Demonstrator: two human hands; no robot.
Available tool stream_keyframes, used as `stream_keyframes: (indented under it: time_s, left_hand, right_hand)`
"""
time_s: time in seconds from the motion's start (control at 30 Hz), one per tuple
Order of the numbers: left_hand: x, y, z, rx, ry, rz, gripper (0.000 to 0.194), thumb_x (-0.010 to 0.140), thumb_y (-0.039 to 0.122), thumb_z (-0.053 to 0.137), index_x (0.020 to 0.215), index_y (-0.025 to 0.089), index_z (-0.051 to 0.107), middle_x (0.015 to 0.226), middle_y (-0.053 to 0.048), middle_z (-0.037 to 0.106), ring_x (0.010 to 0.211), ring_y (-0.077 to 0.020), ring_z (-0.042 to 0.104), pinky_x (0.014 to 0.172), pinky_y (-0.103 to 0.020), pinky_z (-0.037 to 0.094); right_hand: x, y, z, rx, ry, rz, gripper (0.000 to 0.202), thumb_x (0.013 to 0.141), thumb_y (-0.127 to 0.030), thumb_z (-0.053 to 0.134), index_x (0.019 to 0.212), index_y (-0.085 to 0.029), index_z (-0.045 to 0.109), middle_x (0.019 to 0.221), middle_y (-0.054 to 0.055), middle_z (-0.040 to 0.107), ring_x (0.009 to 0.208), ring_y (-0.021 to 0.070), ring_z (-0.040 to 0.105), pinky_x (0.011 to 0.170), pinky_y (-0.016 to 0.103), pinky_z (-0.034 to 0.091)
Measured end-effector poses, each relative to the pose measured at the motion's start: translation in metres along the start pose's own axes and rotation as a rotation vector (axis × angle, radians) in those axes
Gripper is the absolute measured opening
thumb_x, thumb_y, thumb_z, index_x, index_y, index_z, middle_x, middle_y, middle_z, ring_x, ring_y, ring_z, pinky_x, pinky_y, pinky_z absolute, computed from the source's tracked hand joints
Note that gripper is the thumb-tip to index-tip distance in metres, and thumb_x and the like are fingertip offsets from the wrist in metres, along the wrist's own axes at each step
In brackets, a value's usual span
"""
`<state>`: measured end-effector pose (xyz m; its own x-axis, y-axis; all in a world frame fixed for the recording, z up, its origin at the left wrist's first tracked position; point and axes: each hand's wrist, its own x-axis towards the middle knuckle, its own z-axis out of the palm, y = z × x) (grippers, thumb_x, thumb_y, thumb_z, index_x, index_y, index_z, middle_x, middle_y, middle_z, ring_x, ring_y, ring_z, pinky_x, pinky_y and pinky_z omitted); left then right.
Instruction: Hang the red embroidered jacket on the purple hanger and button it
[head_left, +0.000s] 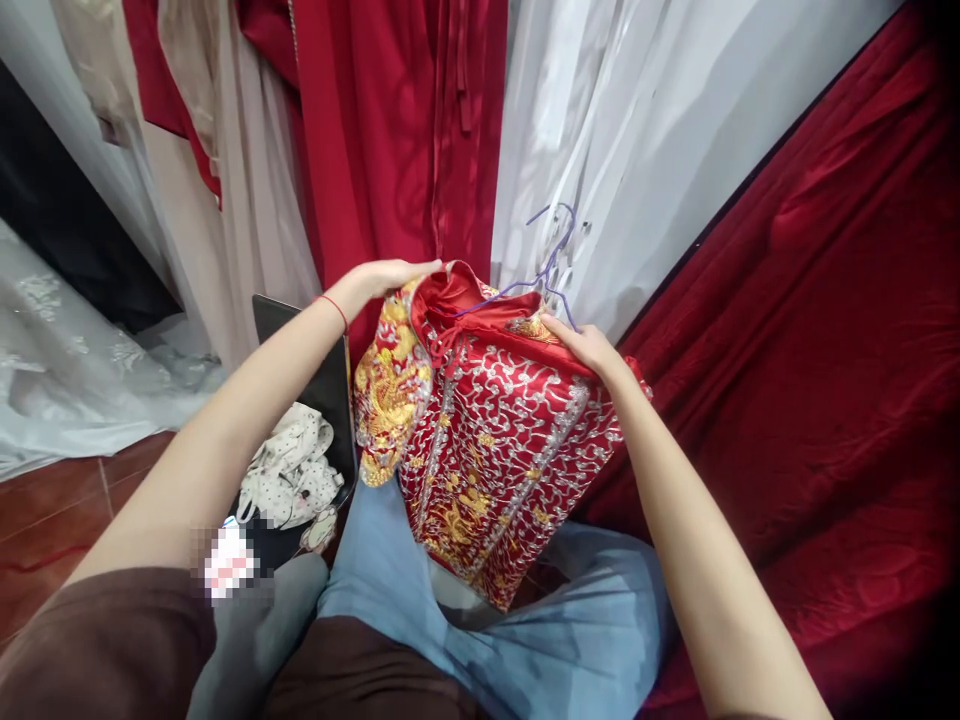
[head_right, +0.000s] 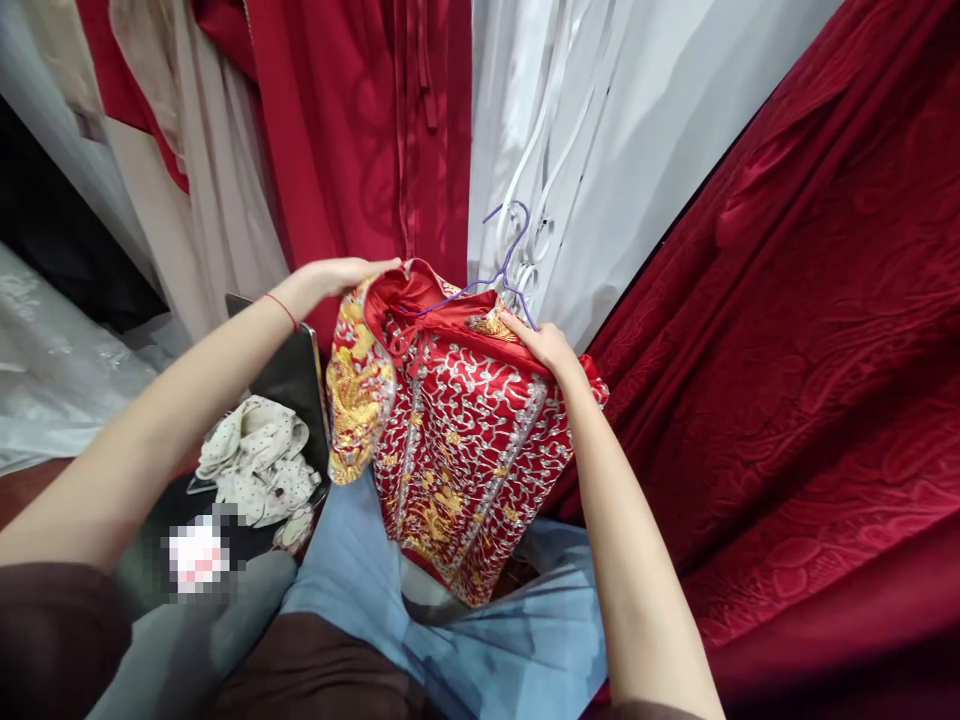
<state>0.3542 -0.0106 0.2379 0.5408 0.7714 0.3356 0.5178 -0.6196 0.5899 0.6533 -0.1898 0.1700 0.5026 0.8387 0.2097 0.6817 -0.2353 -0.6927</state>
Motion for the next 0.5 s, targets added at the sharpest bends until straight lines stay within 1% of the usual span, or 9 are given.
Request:
stream_keyframes:
  time_s: [0.1, 0.13, 0.17, 0.23, 0.27, 0.3, 0.37, 0.43, 0.5]
  left_hand:
    - [-0.022, -0.012, 0.043, 0.070, -0.131, 0.030, 0.071, 0.080, 0.075, 0.046, 0.112, 0.017, 0.071, 0.106, -0.011, 0.075, 0.109, -0.0306, 0.065, 0.091, -0.036, 0.049]
    - [-0.030, -0.016, 0.059, 0.118, -0.122, 0.060, 0.074, 0.079, 0.075, 0.049, 0.122, 0.017, 0.066, 0.115, -0.012, 0.072, 0.115, -0.0318, 0.063, 0.096, -0.038, 0.048]
    - [-0.039, -0.019, 0.074, 0.181, -0.064, 0.058, 0.081, 0.075, 0.075, 0.055, 0.130, 0.015, 0.060, 0.124, -0.015, 0.068, 0.120, -0.0341, 0.060, 0.100, -0.041, 0.046]
    - [-0.054, -0.026, 0.103, 0.327, 0.095, -0.022, 0.099, 0.071, 0.072, 0.065, 0.141, 0.006, 0.043, 0.138, -0.026, 0.056, 0.127, -0.0407, 0.053, 0.104, -0.050, 0.043]
    - [-0.060, -0.029, 0.114, 0.389, 0.166, -0.032, 0.101, 0.072, 0.068, 0.067, 0.143, 0.002, 0.038, 0.141, -0.030, 0.050, 0.130, -0.0425, 0.050, 0.105, -0.053, 0.041]
    - [-0.065, -0.031, 0.124, 0.443, 0.243, -0.016, 0.103, 0.072, 0.066, 0.068, 0.144, 0.000, 0.034, 0.143, -0.032, 0.046, 0.132, -0.0438, 0.046, 0.106, -0.055, 0.039]
    - [-0.071, -0.032, 0.138, 0.516, 0.349, 0.089, 0.099, 0.075, 0.066, 0.065, 0.142, 0.000, 0.034, 0.146, -0.033, 0.041, 0.136, -0.0441, 0.040, 0.109, -0.056, 0.033]
    - [-0.075, -0.030, 0.145, 0.552, 0.361, 0.220, 0.092, 0.077, 0.069, 0.061, 0.138, 0.003, 0.040, 0.145, -0.030, 0.043, 0.136, -0.0433, 0.039, 0.112, -0.054, 0.030]
    - [-0.075, -0.024, 0.148, 0.564, 0.325, 0.264, 0.083, 0.080, 0.070, 0.057, 0.132, 0.006, 0.047, 0.139, -0.029, 0.049, 0.132, -0.0430, 0.043, 0.110, -0.052, 0.032]
  right_hand:
    - [0.000, -0.002, 0.004, -0.075, 0.030, 0.015, 0.091, 0.072, -0.086, 0.054, 0.107, -0.003, 0.071, 0.114, 0.026, 0.069, 0.103, 0.0379, 0.068, 0.090, 0.045, 0.052]
    - [0.000, -0.002, 0.005, -0.104, 0.043, 0.019, 0.094, 0.072, -0.087, 0.053, 0.110, -0.003, 0.070, 0.117, 0.027, 0.068, 0.107, 0.0386, 0.067, 0.091, 0.045, 0.052]
    - [0.000, -0.003, 0.006, -0.125, 0.050, 0.020, 0.096, 0.072, -0.087, 0.052, 0.113, -0.002, 0.069, 0.119, 0.027, 0.067, 0.109, 0.0388, 0.066, 0.092, 0.045, 0.051]
    - [0.000, -0.004, 0.006, -0.148, 0.054, 0.019, 0.098, 0.072, -0.088, 0.051, 0.117, -0.003, 0.067, 0.121, 0.027, 0.066, 0.112, 0.0383, 0.065, 0.094, 0.044, 0.051]
    - [-0.001, -0.004, 0.006, -0.155, 0.052, 0.019, 0.098, 0.072, -0.087, 0.051, 0.119, -0.002, 0.066, 0.122, 0.028, 0.065, 0.112, 0.0382, 0.065, 0.095, 0.044, 0.050]
    - [-0.002, -0.005, 0.005, -0.160, 0.049, 0.021, 0.099, 0.073, -0.088, 0.051, 0.119, -0.001, 0.066, 0.123, 0.028, 0.065, 0.113, 0.0384, 0.064, 0.095, 0.044, 0.050]
    - [-0.003, -0.006, 0.004, -0.164, 0.040, 0.026, 0.100, 0.073, -0.088, 0.049, 0.117, -0.001, 0.066, 0.123, 0.029, 0.064, 0.111, 0.0388, 0.065, 0.095, 0.045, 0.050]
    - [-0.004, -0.006, 0.004, -0.156, 0.024, 0.024, 0.098, 0.072, -0.090, 0.048, 0.113, -0.003, 0.068, 0.120, 0.029, 0.066, 0.107, 0.0381, 0.066, 0.092, 0.045, 0.051]
    - [-0.003, -0.005, 0.005, -0.154, 0.027, 0.013, 0.097, 0.071, -0.091, 0.048, 0.109, -0.004, 0.069, 0.115, 0.028, 0.068, 0.104, 0.0379, 0.067, 0.090, 0.045, 0.052]
